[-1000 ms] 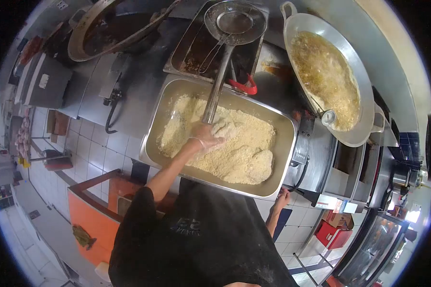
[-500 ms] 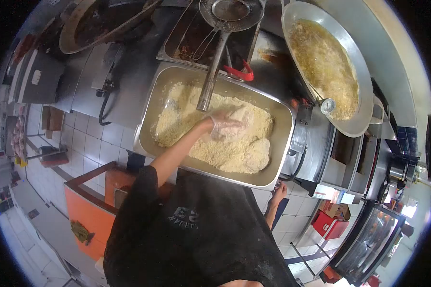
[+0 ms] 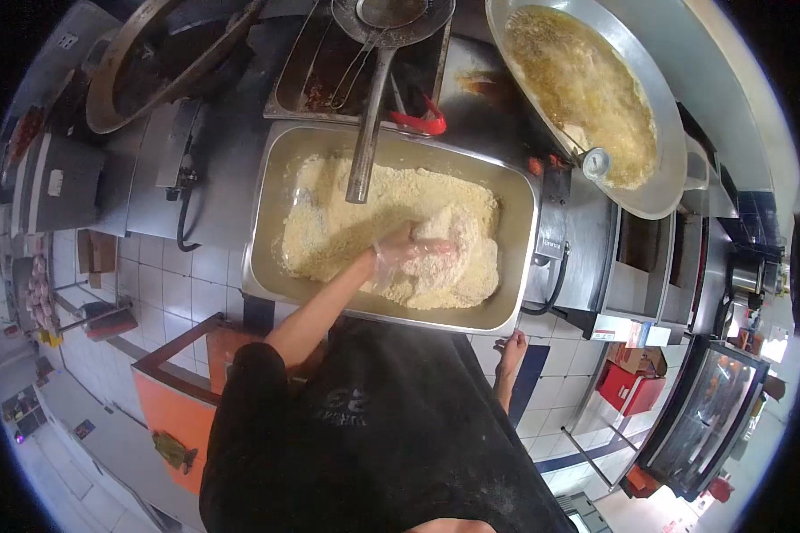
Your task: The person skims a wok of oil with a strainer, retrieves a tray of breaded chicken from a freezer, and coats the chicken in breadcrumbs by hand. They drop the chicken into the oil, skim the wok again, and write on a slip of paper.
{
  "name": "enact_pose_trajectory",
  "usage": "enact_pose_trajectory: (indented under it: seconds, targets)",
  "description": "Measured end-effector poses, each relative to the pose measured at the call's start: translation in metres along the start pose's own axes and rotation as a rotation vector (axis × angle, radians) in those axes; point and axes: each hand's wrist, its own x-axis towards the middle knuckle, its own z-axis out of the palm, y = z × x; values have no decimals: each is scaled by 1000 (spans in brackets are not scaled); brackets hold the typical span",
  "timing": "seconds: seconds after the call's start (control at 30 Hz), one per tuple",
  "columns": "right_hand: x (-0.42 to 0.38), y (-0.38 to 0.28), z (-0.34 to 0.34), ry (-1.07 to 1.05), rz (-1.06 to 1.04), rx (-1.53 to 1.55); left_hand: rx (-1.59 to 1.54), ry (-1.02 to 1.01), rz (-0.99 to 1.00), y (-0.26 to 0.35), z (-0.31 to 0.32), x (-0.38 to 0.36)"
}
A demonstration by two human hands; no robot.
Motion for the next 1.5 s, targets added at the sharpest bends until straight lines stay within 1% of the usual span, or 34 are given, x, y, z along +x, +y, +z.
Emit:
enact_pose_trajectory:
  seconds: [0.03,0.1,0.2,0.23,0.27,0.33,0.37,0.4,0.47,0.5,0.53,0.6,0.63,0.67,0.73,0.77,0.8,0.87,0.9,0.93,0.97,1.0,1.07,1.1,1.13,1.17,1.23,1.27,1.33,1.37,1.43,1.47,1.5]
  targets:
    - [1,3,-1,-8,-5,-2,-2,2,5,-2,4,5]
    - [2,3,-4,-5,5,-7,229,-1,-54,-8,14,20]
    - [-2,5,-10,7,18,-6,246,-61,1,-17,23,24]
    - [-1,6,-12,4,30,2,353,-61,-120,-18,24,25]
    - [1,6,-11,0,42,15,358,-59,-116,-18,24,25]
    - [-1,9,-9,3,34,33,248,-79,57,-18,31,18]
    - [1,11,-6,6,25,47,322,0,109,-33,35,30]
    - [4,13,-3,3,23,52,326,3,111,-38,42,35]
    - [8,20,0,-18,36,55,273,287,281,-50,59,42]
    - [9,20,6,-28,33,58,316,397,454,-47,64,45]
    - [8,20,11,-53,37,41,320,407,454,-48,61,42]
    - [9,20,13,-80,32,18,296,283,426,-37,60,37]
    - [9,21,13,-91,40,16,411,454,633,-35,63,34]
    - [10,22,12,-100,50,19,415,456,639,-28,58,29]
    - [9,25,9,-88,45,41,621,125,217,22,45,-12]
    - [7,26,5,-92,46,35,634,70,164,39,40,-31]
    - [8,30,1,-97,46,28,647,63,167,39,37,-34]
    - [10,40,-6,-86,46,57,1099,138,-2,36,33,-32]
    - [10,42,-7,-74,66,30,1108,80,-57,-5,17,-4]
    - [11,44,-6,-56,83,14,1137,71,-40,-11,12,-3]
    - [11,45,-8,-52,80,17,1040,156,-84,-14,13,-6]
    - [14,45,-6,-10,64,81,961,228,-109,-8,12,-5]
    - [15,51,-17,10,115,-19,911,323,-50,-3,22,-8]
    - [21,54,-19,39,99,36,914,420,2,-31,15,2]
    - [21,64,-24,46,124,22,903,520,42,-58,7,14]
    - [23,74,-28,42,148,2,933,518,66,-48,9,11]
    - [28,90,-36,9,169,-17,811,460,5,-7,19,-3]
    - [30,104,-43,20,175,20,837,470,26,9,23,-11]
    - [37,127,-51,33,205,81,941,333,46,44,27,-23]
    - [38,135,-56,35,231,97,969,344,65,60,28,-28]
    - [34,145,-63,64,271,155,1098,367,181,91,32,-39]
    - [35,158,-67,60,278,161,1120,377,196,121,43,-48]
    - [36,171,-70,55,285,164,1181,383,168,158,60,-59]
